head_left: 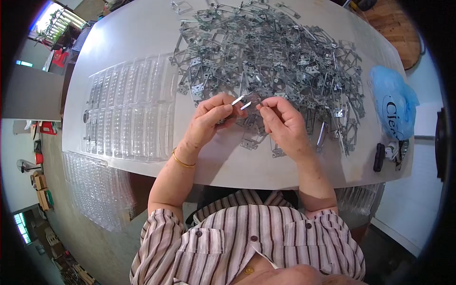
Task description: The person assembles metal hardware by fitting small metal pins into metal brackets by hand and placing the assembled pieces into compartments of a plastic tray.
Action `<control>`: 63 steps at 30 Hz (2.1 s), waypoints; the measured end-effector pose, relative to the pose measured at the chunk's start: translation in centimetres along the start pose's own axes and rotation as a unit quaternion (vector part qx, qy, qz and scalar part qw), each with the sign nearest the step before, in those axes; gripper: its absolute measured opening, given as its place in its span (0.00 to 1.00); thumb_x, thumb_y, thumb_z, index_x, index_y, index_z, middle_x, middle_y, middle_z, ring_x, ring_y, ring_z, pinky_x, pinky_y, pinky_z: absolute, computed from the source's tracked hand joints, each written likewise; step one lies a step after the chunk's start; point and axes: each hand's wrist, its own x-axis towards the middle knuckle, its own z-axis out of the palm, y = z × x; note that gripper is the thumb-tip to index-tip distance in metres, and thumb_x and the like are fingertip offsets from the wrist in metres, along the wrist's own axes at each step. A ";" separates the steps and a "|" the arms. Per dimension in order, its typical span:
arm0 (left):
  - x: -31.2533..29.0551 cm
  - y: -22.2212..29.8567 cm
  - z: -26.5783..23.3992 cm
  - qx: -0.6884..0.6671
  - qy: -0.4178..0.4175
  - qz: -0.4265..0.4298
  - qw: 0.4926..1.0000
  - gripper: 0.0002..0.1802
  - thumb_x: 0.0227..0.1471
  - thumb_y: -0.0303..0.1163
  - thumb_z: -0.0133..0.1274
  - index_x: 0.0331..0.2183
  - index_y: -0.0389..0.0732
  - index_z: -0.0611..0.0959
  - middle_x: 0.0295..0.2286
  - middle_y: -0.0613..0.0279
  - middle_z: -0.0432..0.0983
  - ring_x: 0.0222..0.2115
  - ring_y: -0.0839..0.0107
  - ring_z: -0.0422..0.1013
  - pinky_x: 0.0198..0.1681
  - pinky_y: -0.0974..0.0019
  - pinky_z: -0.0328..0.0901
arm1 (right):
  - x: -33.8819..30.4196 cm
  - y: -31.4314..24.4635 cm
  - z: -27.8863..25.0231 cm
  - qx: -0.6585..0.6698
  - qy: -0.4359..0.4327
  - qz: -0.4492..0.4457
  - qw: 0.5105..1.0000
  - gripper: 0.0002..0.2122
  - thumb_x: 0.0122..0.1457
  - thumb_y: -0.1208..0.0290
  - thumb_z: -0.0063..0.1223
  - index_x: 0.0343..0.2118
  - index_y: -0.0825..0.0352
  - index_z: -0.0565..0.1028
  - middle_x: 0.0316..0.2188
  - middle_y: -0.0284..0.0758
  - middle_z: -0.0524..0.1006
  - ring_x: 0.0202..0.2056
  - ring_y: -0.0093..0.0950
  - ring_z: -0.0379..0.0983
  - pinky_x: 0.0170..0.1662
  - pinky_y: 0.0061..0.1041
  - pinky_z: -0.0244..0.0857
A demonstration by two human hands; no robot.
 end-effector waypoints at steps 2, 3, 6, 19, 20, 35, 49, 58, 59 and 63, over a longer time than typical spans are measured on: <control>0.0 -0.1 0.1 0.017 0.001 0.008 1.000 0.12 0.61 0.33 0.48 0.36 0.36 0.82 0.33 0.64 0.79 0.26 0.82 0.62 0.28 0.75 0.55 | -0.1 -0.4 -0.1 0.010 -0.001 0.031 0.999 0.05 0.69 0.73 0.49 0.41 0.68 0.74 0.24 0.23 0.71 0.24 0.12 0.65 0.26 0.15 0.59; 0.0 -0.2 0.2 0.016 0.001 0.008 1.000 0.12 0.61 0.33 0.48 0.36 0.36 0.82 0.33 0.64 0.79 0.26 0.82 0.62 0.28 0.75 0.55 | -0.1 -0.5 -0.2 0.008 -0.001 0.032 0.999 0.05 0.69 0.73 0.49 0.41 0.68 0.74 0.24 0.23 0.71 0.24 0.12 0.65 0.26 0.15 0.59; 0.1 -0.5 0.6 0.062 0.008 0.019 0.998 0.11 0.60 0.32 0.48 0.34 0.36 0.83 0.31 0.66 0.77 0.26 0.83 0.62 0.29 0.75 0.55 | -0.2 -0.7 -0.3 0.016 0.006 0.050 0.999 0.06 0.69 0.73 0.49 0.43 0.69 0.73 0.23 0.24 0.71 0.24 0.12 0.64 0.27 0.15 0.59; 0.1 0.3 1.1 0.183 -0.053 0.069 0.979 0.10 0.54 0.29 0.51 0.31 0.32 0.83 0.39 0.55 0.79 0.36 0.73 0.71 0.40 0.70 0.65 | 0.2 -1.5 -1.9 0.251 -0.080 0.190 0.946 0.13 0.69 0.64 0.49 0.48 0.70 0.73 0.21 0.33 0.75 0.15 0.19 0.69 0.17 0.17 0.64; 0.1 0.2 1.0 0.189 -0.067 0.092 0.975 0.10 0.53 0.29 0.51 0.31 0.32 0.83 0.38 0.54 0.79 0.37 0.71 0.72 0.40 0.69 0.65 | 0.2 -1.4 -2.0 0.295 -0.092 0.201 0.930 0.13 0.69 0.63 0.49 0.46 0.70 0.73 0.21 0.35 0.76 0.14 0.20 0.70 0.16 0.18 0.65; -0.2 -0.1 0.6 0.059 -0.003 -0.042 0.997 0.13 0.58 0.34 0.48 0.32 0.35 0.82 0.32 0.54 0.80 0.23 0.78 0.66 0.24 0.74 0.57 | -0.2 -0.6 -0.7 0.102 0.080 -0.052 0.990 0.04 0.67 0.74 0.52 0.39 0.67 0.69 0.28 0.34 0.80 0.22 0.15 0.73 0.24 0.14 0.65; -0.2 -0.3 0.9 0.061 0.012 0.002 0.998 0.14 0.64 0.36 0.48 0.37 0.36 0.82 0.32 0.61 0.80 0.24 0.81 0.66 0.24 0.76 0.57 | -0.2 1.5 0.6 -0.246 0.115 -0.230 0.935 0.07 0.61 0.79 0.59 0.37 0.69 0.71 0.28 0.36 0.81 0.26 0.23 0.81 0.26 0.22 0.73; -0.2 -0.2 1.3 0.071 0.030 -0.003 0.997 0.15 0.65 0.38 0.47 0.36 0.38 0.84 0.22 0.72 0.72 0.21 0.85 0.62 0.25 0.77 0.56 | -0.1 2.3 1.3 -0.139 0.140 -0.300 0.933 0.06 0.62 0.82 0.56 0.39 0.70 0.70 0.34 0.42 0.81 0.29 0.27 0.82 0.31 0.23 0.76; -0.3 -0.4 1.2 0.080 0.026 -0.002 0.996 0.15 0.65 0.38 0.48 0.36 0.38 0.84 0.22 0.72 0.72 0.22 0.85 0.62 0.25 0.77 0.56 | 0.0 2.3 1.3 -0.165 0.135 -0.321 0.923 0.06 0.62 0.83 0.55 0.40 0.71 0.70 0.35 0.43 0.81 0.30 0.27 0.82 0.32 0.23 0.77; -0.3 -0.5 0.8 0.072 0.009 -0.009 0.997 0.15 0.64 0.36 0.48 0.41 0.34 0.82 0.35 0.59 0.81 0.24 0.79 0.67 0.24 0.75 0.58 | 0.2 1.9 1.3 -0.196 0.155 -0.327 0.911 0.06 0.62 0.82 0.56 0.39 0.70 0.71 0.33 0.41 0.81 0.29 0.27 0.82 0.31 0.23 0.76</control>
